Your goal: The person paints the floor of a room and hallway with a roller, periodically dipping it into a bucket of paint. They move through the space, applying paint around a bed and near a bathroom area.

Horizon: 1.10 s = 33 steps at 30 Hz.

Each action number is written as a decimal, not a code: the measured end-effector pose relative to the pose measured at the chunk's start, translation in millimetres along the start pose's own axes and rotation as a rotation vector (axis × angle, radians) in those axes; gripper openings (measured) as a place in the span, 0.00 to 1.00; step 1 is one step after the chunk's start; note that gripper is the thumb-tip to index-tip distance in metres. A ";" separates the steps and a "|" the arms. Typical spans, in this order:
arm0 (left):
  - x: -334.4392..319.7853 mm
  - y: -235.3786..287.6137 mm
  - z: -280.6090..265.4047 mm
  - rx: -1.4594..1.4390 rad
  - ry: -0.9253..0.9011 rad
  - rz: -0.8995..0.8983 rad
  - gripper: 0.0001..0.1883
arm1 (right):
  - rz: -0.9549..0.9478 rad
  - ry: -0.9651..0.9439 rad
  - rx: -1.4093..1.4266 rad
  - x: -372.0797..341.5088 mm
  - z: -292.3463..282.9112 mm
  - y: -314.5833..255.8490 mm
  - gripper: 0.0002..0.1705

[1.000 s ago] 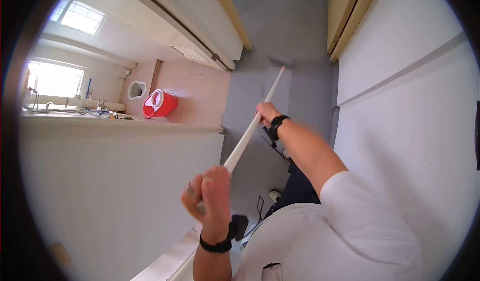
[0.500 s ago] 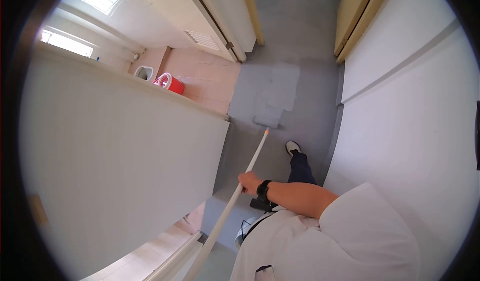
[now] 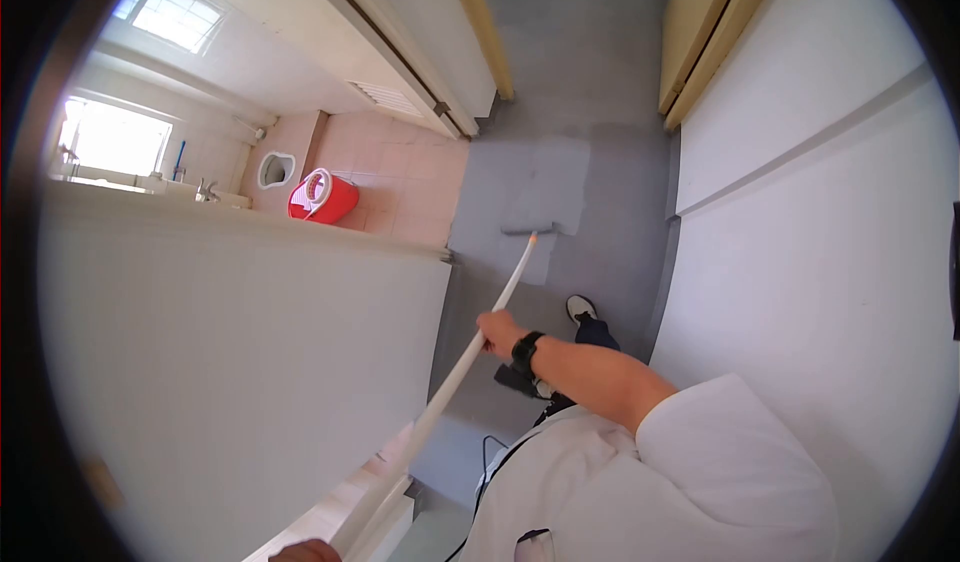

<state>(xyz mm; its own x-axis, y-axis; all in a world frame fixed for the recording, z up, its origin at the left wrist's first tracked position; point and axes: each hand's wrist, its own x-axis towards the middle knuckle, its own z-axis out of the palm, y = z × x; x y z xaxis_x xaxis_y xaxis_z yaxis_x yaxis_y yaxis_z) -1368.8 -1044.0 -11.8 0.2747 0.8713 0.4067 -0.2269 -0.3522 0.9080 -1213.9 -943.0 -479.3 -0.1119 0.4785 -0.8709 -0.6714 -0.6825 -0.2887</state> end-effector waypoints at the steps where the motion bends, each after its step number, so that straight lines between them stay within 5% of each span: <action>1: 15.3 -11.7 5.0 -0.004 -0.026 -0.010 0.22 | 0.002 0.002 0.001 -3.2 0.5 -29.2 0.12; 5: 55.3 -69.9 22.2 -0.242 0.097 -0.041 0.16 | -0.142 -0.048 0.095 19.0 -5.9 -113.6 0.13; 7: 94.0 -99.8 40.7 -0.025 0.075 -0.033 0.21 | -0.159 -0.048 0.144 11.0 -7.4 -159.7 0.13; 14: 180.3 -215.8 95.7 -0.139 -0.034 -0.069 0.17 | -0.323 -0.084 0.297 27.9 -24.6 -291.8 0.03; 18: 201.7 -257.0 138.1 -0.086 0.068 -0.141 0.16 | -0.548 -0.083 -0.156 90.4 -47.3 -328.8 0.08; 20: 198.8 -264.0 149.2 -0.064 0.023 -0.133 0.16 | -0.379 0.108 0.152 41.7 -46.1 -347.6 0.10; 23: 170.0 -261.6 127.5 -0.057 -0.108 -0.123 0.14 | -0.344 0.146 0.094 44.4 -46.6 -318.1 0.12; 25: 127.1 -239.6 112.7 -0.172 0.299 -0.281 0.10 | -0.349 0.188 0.149 39.7 -38.1 -279.0 0.13; 28: 64.0 -189.5 55.7 0.067 0.234 -0.231 0.05 | -0.268 0.176 0.010 46.0 -38.8 -227.0 0.07; 30: 48.3 -125.5 57.3 0.263 0.196 -0.159 0.10 | -0.235 0.147 -0.065 52.1 -48.3 -184.2 0.04; 33: -34.5 -60.9 3.2 0.489 0.467 -0.092 0.14 | -0.117 0.141 -0.037 30.2 -50.7 -99.9 0.06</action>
<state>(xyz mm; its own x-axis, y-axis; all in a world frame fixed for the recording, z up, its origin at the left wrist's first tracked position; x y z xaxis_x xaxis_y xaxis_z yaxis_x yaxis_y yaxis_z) -1361.4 -1053.7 -80.8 -0.1845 0.9225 0.3391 0.2571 -0.2877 0.9226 -1113.1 -888.4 -496.9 0.0706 0.4757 -0.8768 -0.6461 -0.6479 -0.4035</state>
